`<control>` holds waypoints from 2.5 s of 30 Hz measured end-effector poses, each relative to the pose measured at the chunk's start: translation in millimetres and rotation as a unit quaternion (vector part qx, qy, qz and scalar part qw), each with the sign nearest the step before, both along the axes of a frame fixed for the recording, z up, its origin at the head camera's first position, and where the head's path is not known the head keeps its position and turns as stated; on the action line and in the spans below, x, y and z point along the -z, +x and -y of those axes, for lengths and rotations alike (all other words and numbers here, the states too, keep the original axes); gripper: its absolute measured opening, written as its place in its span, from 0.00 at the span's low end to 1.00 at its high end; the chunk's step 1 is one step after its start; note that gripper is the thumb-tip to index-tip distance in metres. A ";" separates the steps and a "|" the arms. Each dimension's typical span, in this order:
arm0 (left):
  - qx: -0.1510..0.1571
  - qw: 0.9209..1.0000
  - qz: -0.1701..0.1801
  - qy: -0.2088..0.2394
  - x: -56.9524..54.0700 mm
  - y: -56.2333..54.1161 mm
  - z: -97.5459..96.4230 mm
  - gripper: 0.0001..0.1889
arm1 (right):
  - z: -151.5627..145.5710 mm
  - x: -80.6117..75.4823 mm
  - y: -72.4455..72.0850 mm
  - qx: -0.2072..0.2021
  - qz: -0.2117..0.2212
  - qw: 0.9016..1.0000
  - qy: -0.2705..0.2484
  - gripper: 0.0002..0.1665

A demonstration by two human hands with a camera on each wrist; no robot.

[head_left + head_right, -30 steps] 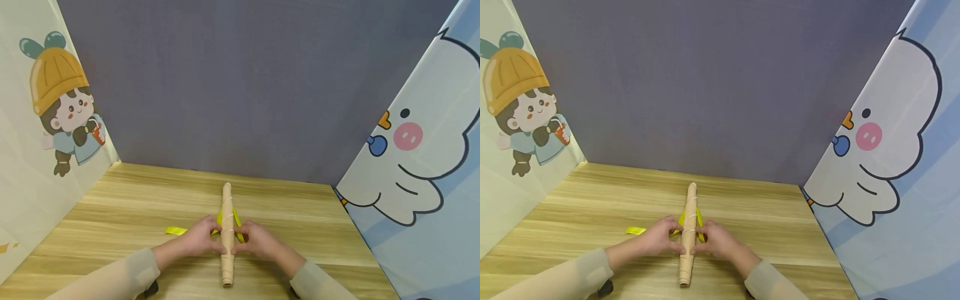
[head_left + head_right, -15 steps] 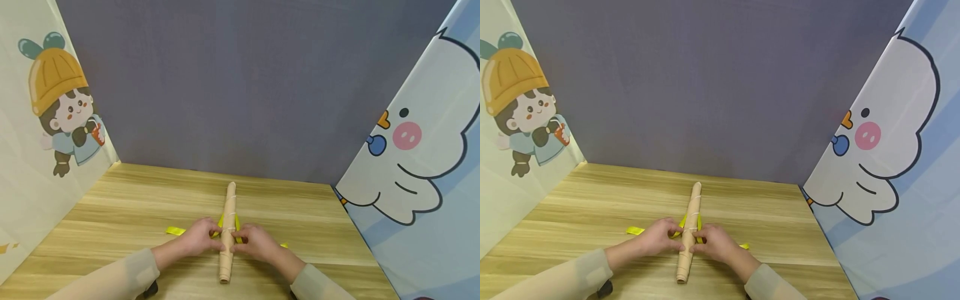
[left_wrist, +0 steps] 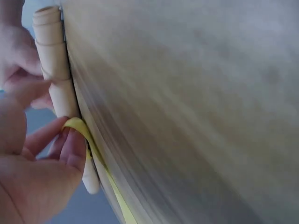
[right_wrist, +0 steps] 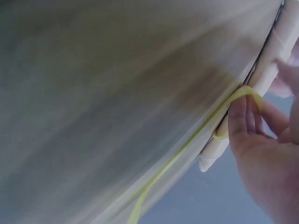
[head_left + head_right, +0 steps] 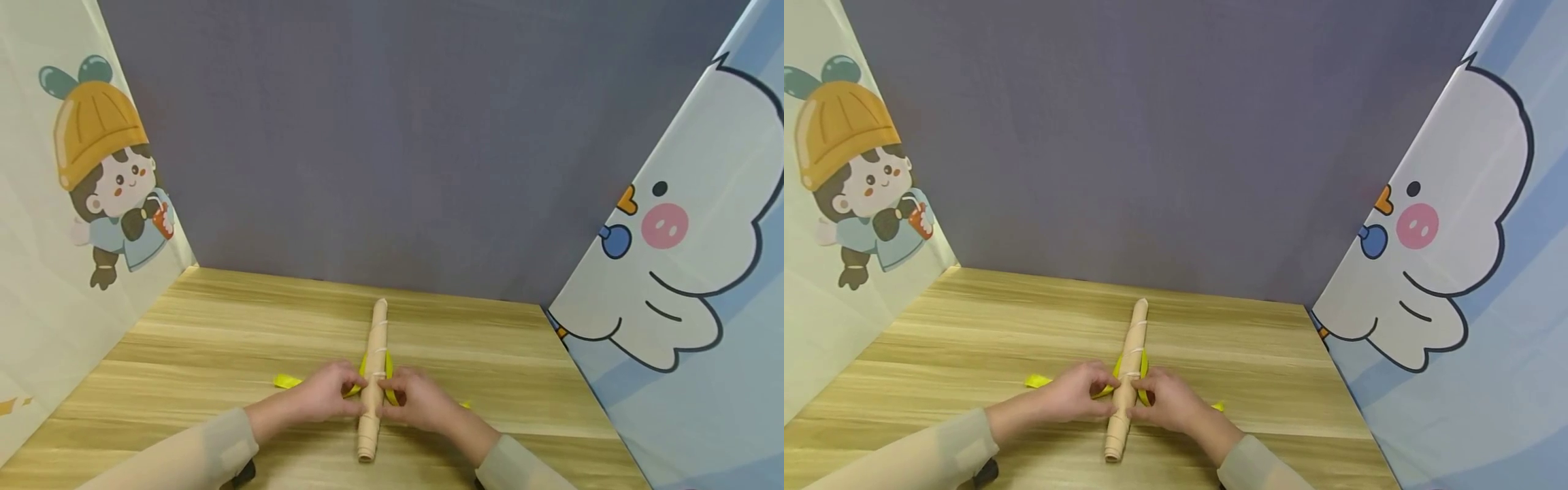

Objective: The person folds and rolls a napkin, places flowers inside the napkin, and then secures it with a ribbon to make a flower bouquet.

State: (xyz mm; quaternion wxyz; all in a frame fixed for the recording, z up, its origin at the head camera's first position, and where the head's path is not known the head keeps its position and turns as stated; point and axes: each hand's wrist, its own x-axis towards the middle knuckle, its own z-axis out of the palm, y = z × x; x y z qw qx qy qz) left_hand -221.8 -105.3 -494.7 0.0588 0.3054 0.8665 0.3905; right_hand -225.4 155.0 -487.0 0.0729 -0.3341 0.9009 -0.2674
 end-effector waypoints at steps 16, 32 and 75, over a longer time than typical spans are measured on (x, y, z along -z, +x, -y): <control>-0.010 1.000 0.017 0.014 -0.8 11.2 -2.8 0.26 | 3.7 -0.7 17.2 0.037 0.038 0.999 0.011 0.53; -0.030 0.999 0.013 0.012 -0.4 13.0 -7.4 0.08 | 4.1 1.4 18.0 0.087 -0.055 0.993 0.066 0.48; -0.129 0.989 0.066 0.025 -12.6 -13.0 28.3 0.11 | -50.7 3.9 -6.8 0.108 0.106 0.985 -0.077 0.18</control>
